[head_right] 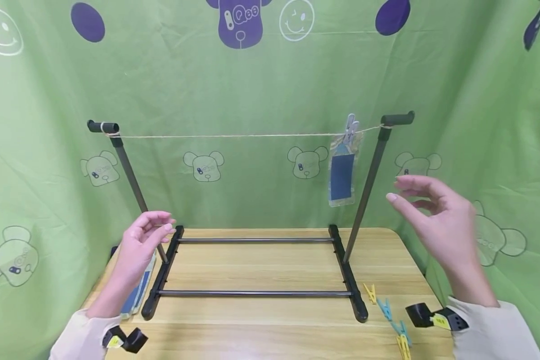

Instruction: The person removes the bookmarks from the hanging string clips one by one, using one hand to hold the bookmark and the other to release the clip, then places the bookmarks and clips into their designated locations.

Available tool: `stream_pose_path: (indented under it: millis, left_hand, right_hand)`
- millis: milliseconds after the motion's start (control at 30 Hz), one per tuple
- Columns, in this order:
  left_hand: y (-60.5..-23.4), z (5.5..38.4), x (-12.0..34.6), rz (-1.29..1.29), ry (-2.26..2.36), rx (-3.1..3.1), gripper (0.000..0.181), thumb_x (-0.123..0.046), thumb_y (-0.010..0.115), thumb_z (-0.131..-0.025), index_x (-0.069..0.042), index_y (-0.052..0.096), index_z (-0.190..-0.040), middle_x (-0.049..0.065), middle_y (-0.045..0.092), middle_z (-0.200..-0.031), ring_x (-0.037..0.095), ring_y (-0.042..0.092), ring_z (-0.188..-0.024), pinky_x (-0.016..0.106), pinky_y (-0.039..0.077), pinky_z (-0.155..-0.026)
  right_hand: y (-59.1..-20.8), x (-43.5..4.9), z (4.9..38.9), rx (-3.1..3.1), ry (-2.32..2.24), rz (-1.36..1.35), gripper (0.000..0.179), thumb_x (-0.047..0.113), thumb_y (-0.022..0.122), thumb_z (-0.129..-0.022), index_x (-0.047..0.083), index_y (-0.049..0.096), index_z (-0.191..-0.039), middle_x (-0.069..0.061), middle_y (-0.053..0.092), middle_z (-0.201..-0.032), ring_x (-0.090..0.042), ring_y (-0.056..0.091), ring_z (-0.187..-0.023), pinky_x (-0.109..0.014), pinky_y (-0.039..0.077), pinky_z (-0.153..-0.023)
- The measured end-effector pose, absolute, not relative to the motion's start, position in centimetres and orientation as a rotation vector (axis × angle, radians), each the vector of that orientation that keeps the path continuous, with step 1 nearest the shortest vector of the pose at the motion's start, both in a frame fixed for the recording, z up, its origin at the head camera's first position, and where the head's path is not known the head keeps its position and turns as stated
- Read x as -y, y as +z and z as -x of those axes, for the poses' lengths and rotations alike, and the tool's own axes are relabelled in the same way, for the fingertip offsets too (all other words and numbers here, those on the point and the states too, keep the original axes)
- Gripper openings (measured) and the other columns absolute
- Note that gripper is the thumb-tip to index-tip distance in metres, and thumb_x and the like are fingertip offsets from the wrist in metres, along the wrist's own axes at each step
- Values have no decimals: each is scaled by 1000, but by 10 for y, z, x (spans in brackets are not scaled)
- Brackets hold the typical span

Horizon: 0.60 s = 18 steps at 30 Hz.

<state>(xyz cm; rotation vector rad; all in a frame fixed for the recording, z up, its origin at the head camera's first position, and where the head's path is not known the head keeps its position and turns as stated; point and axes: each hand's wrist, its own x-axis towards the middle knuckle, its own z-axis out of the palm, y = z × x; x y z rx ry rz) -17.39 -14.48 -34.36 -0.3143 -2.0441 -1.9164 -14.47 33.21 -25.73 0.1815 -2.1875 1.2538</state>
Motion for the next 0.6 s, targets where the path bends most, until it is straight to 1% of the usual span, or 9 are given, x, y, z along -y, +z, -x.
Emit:
stream_pose_path:
  millis: [100, 167, 333, 467, 600]
  left_hand:
    - [-342, 175, 139, 338, -1926, 2028, 25, 4, 62, -91, 3, 56, -116, 19, 59, -109, 20, 62, -92, 25, 55, -79]
    - [-341, 177, 135, 343, -1937, 2019, 26, 4, 62, -90, 3, 56, -116, 19, 60, -109, 23, 62, -93, 26, 55, -80]
    - [-342, 180, 126, 348, -1965, 1996, 26, 4, 62, -90, 3, 57, -115, 20, 60, -109, 22, 62, -94, 27, 55, -82]
    - [-344, 183, 120, 364, -1980, 1975, 26, 5, 62, -89, 4, 57, -115, 19, 61, -108, 19, 61, -92, 27, 55, -82]
    - [-347, 185, 114, 395, -2004, 1959, 27, 5, 62, -90, 5, 56, -116, 19, 61, -109, 19, 61, -93, 28, 54, -84]
  right_hand:
    - [-254, -328, 148, 2179, 1244, -202, 38, 0, 73, -85, 0, 63, -122, 0, 67, -109, -8, 63, -91, -9, 50, -76]
    - [-253, -325, 150, 2175, 1240, -208, 38, 0, 73, -85, 0, 63, -122, -1, 68, -109, -8, 62, -91, -9, 50, -76]
    - [-250, -321, 154, 2170, 1242, -233, 38, 1, 73, -85, 0, 63, -121, -1, 67, -108, -9, 62, -92, -10, 50, -77]
    - [-246, -319, 158, 2151, 1267, -269, 37, -1, 73, -85, -2, 63, -121, -3, 66, -109, -10, 61, -93, -10, 50, -77]
    - [-242, -316, 163, 2138, 1286, -291, 37, -2, 73, -85, -1, 64, -121, -3, 67, -110, -10, 61, -94, -11, 50, -77]
